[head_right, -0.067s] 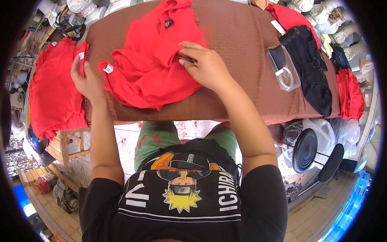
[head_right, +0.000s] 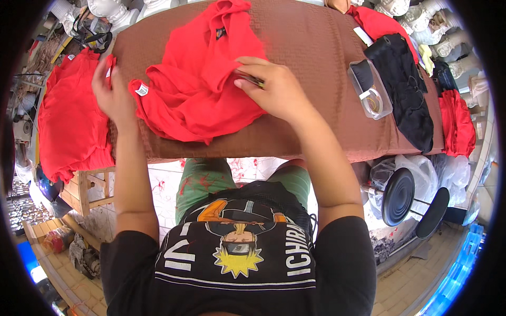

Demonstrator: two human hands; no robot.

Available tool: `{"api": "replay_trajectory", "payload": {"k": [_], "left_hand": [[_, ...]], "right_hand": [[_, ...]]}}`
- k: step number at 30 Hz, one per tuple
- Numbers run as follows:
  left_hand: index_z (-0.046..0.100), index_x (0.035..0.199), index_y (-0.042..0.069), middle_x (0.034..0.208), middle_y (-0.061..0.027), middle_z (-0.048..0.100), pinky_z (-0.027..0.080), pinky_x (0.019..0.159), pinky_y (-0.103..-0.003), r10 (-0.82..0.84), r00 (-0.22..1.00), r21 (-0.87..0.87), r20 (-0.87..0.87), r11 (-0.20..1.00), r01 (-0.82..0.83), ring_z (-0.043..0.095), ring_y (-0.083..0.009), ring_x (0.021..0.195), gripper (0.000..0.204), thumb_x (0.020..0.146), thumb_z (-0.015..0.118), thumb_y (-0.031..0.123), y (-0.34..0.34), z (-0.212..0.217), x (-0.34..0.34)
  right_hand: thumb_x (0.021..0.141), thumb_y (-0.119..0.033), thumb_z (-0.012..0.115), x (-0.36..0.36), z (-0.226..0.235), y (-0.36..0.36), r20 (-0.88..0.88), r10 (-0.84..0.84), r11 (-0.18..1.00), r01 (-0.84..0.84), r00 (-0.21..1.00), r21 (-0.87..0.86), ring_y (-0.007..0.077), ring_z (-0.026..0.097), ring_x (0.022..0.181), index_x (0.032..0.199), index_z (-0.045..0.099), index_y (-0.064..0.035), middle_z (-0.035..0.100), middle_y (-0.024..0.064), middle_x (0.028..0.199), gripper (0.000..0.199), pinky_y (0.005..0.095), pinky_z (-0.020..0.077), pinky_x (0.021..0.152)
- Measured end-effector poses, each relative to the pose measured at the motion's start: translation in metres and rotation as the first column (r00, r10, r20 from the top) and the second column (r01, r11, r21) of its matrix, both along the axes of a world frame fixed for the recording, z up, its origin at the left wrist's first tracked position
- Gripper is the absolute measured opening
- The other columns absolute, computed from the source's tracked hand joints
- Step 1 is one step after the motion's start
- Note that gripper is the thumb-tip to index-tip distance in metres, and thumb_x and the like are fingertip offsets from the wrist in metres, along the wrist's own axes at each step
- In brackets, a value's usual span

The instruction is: The person trims loose threads from red tank tops using shears, turning the garments over and checking the seams.

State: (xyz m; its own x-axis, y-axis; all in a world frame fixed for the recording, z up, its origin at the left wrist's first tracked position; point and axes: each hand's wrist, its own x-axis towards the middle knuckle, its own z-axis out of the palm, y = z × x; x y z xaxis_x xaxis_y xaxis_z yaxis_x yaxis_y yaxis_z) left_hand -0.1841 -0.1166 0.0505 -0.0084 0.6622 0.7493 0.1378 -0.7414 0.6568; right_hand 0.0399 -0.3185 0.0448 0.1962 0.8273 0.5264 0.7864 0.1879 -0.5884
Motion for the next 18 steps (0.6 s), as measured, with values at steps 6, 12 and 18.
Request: {"api": "replay_trajectory", "payload": {"k": [6,12,18], "left_hand": [[0.043,0.128,0.001,0.126,-0.0199,0.049,0.033,0.102,-0.038,-0.26,0.811,0.066,-0.524,0.937,0.343,0.045,-0.0326,0.12,0.061,0.077,0.066,0.026,0.056,-0.008,0.121],[0.046,0.125,0.001,0.127,-0.016,0.05,0.04,0.094,-0.038,-0.461,0.488,-0.248,-0.741,0.863,0.439,0.05,-0.0286,0.115,0.053,0.081,0.062,0.028,0.037,-0.052,0.174],[0.039,0.132,0.002,0.112,-0.0229,0.058,0.045,0.088,-0.042,-0.352,0.823,-0.186,-0.446,0.936,0.3,0.057,-0.0318,0.108,0.056,0.084,0.056,0.025,0.058,-0.045,0.134]], "right_hand": [[0.075,-0.005,0.072,-0.007,0.073,-0.071,-0.379,0.182,0.938,-0.276,0.907,-0.212,0.0106,0.059,0.078,0.088,0.069,-0.0021,0.065,0.0111,0.105,0.014,0.0257,0.0453,0.065],[0.072,-0.001,0.073,0.0,0.088,-0.105,-0.492,0.346,0.838,-0.499,0.799,-0.221,0.0129,0.062,0.082,0.087,0.068,0.0014,0.065,0.0148,0.102,0.016,0.0244,0.0465,0.066],[0.079,-0.007,0.066,0.047,0.079,-0.134,-0.704,0.103,0.994,-0.043,0.703,0.103,0.0115,0.061,0.068,0.098,0.064,0.0024,0.066,0.0141,0.095,0.021,0.0218,0.0451,0.057]]}}
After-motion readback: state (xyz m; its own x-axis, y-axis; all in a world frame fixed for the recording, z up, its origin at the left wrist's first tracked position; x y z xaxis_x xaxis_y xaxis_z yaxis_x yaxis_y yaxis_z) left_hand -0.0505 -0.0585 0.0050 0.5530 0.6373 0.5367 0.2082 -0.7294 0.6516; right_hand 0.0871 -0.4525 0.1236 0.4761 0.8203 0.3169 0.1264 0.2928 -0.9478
